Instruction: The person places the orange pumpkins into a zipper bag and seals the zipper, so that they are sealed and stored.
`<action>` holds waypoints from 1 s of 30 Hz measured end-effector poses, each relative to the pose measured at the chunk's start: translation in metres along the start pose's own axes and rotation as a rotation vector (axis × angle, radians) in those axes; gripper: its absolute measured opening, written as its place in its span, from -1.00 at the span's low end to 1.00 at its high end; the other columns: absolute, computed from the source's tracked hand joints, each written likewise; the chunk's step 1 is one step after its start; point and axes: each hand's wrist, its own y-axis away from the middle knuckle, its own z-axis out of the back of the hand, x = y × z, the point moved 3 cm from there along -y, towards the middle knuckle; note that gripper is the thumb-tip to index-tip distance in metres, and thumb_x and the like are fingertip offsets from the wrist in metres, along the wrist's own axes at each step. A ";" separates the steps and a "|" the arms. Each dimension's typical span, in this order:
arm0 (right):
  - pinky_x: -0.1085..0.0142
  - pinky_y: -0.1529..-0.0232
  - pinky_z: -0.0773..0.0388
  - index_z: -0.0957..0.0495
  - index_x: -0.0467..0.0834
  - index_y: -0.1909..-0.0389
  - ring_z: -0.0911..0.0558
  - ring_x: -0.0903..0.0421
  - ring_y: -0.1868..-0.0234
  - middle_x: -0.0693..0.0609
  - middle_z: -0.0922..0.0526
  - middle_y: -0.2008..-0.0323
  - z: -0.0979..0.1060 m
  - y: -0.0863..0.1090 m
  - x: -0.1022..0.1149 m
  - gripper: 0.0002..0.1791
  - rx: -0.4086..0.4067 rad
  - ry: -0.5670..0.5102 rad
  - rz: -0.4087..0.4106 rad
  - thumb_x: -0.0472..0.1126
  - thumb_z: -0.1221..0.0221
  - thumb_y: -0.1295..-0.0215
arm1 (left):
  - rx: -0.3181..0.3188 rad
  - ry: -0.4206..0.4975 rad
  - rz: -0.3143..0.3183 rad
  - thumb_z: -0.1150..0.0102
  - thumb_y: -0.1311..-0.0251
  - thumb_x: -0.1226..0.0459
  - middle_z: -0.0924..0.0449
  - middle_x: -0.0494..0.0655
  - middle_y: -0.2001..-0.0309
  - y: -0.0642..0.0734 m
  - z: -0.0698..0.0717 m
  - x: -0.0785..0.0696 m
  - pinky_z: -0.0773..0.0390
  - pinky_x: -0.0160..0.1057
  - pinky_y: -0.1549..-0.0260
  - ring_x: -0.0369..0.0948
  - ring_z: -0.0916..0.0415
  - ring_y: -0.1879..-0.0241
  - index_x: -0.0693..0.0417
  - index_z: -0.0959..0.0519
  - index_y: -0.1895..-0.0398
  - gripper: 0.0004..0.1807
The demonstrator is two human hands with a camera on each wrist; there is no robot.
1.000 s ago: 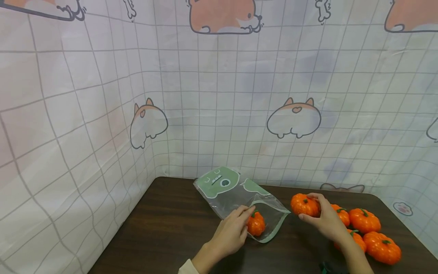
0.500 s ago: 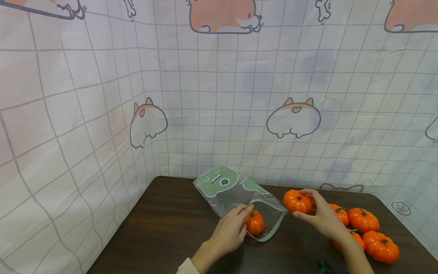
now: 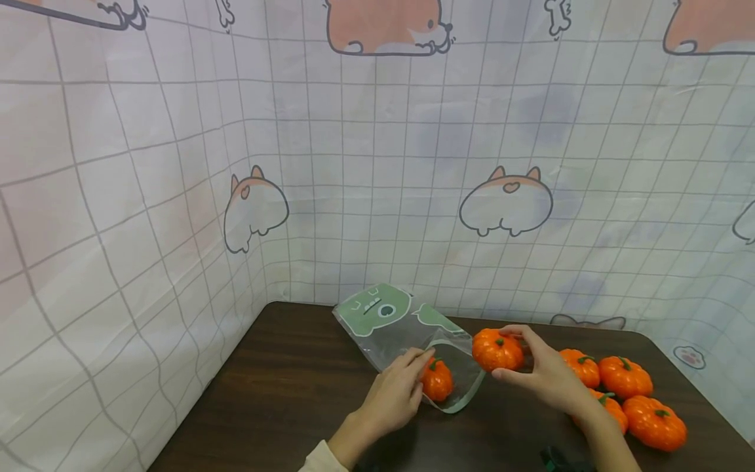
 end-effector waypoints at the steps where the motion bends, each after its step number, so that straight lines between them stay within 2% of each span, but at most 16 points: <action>1: 0.35 0.14 -0.65 -0.29 -0.04 -0.38 -0.65 -0.03 -0.05 -0.23 -0.46 -0.31 -0.001 0.000 0.001 -0.25 0.005 -0.002 0.009 -0.04 -0.41 -0.25 | 0.003 0.002 0.004 -0.27 -0.20 0.42 -0.56 -0.17 -0.19 0.000 0.000 0.000 -0.63 -0.29 0.12 -0.22 -0.59 -0.01 0.01 -0.45 -0.43 -0.33; 6: 0.34 0.10 -0.65 -0.33 -0.02 -0.35 -0.66 0.03 -0.05 -0.22 -0.50 -0.28 -0.007 -0.001 0.006 -0.29 0.043 -0.015 0.049 -0.04 -0.42 -0.24 | 0.014 0.017 0.015 -0.26 -0.22 0.42 -0.56 -0.17 -0.20 -0.001 0.001 0.001 -0.60 -0.33 0.11 -0.25 -0.57 0.00 0.01 -0.44 -0.44 -0.34; 12: 0.33 0.04 -0.64 -0.33 -0.03 -0.35 -0.65 0.20 -0.05 -0.16 -0.53 -0.26 -0.017 -0.003 0.009 -0.29 0.129 -0.045 0.093 -0.05 -0.41 -0.24 | 0.005 0.027 0.027 -0.28 -0.18 0.43 -0.57 -0.16 -0.19 -0.002 0.003 0.003 -0.59 -0.35 0.13 -0.26 -0.55 0.03 0.06 -0.47 -0.41 -0.34; 18: 0.33 0.01 -0.63 -0.33 0.01 -0.35 -0.62 0.21 -0.08 -0.11 -0.53 -0.30 -0.026 -0.003 0.007 -0.31 0.193 -0.078 0.092 -0.05 -0.40 -0.26 | 0.006 0.033 0.046 -0.29 -0.17 0.43 -0.57 -0.16 -0.19 -0.002 0.003 0.004 -0.55 -0.37 0.16 -0.28 -0.52 0.07 0.05 -0.48 -0.40 -0.34; 21: 0.33 0.02 -0.63 -0.32 -0.03 -0.35 -0.63 0.21 -0.08 -0.17 -0.51 -0.31 -0.032 -0.004 0.006 -0.31 0.231 -0.099 0.100 -0.07 -0.40 -0.27 | 0.004 0.032 0.051 -0.29 -0.18 0.43 -0.57 -0.16 -0.19 -0.002 0.002 0.006 -0.57 -0.35 0.15 -0.27 -0.53 0.05 0.06 -0.48 -0.40 -0.35; 30: 0.32 -0.01 -0.63 -0.33 0.03 -0.36 -0.60 0.16 -0.11 -0.13 -0.49 -0.31 -0.047 -0.007 -0.005 -0.29 0.311 -0.098 0.076 -0.04 -0.41 -0.24 | 0.001 0.035 0.051 -0.30 -0.17 0.42 -0.57 -0.18 -0.19 -0.002 0.002 0.008 -0.55 -0.37 0.19 -0.28 -0.51 0.09 0.05 -0.48 -0.40 -0.34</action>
